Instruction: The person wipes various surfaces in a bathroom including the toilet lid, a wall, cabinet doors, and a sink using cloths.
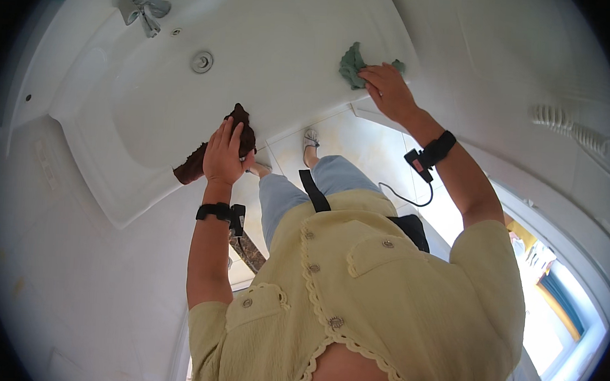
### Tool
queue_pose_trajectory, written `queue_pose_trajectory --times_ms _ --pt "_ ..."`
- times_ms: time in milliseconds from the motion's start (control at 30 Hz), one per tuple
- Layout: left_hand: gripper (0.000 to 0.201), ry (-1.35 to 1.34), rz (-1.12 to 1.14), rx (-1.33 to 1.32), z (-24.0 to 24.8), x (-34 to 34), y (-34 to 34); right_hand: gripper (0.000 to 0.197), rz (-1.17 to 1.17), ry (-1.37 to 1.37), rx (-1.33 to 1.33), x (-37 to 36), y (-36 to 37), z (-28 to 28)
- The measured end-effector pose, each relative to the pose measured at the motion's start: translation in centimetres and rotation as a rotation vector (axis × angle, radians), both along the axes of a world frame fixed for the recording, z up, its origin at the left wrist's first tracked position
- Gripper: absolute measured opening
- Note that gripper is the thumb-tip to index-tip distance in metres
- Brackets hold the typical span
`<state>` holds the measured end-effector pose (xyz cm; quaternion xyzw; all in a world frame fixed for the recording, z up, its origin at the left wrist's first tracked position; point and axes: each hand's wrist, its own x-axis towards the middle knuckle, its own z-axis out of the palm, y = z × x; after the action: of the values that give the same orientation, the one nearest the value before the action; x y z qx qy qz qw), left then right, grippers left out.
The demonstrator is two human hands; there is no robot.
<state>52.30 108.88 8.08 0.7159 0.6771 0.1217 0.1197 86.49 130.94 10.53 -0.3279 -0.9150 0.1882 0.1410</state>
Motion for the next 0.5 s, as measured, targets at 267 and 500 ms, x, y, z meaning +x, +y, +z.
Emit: queue_pose_trajectory --times_ms 267,500 --pt "0.064 -0.041 -0.002 0.063 1.2 -0.2 1.4 0.043 -0.122 -0.411 0.510 -5.2 12.1 -2.2" --pt "0.067 -0.052 0.031 -0.067 3.3 -1.7 1.3 0.046 0.268 -0.224 0.375 -14.7 11.7 -2.3"
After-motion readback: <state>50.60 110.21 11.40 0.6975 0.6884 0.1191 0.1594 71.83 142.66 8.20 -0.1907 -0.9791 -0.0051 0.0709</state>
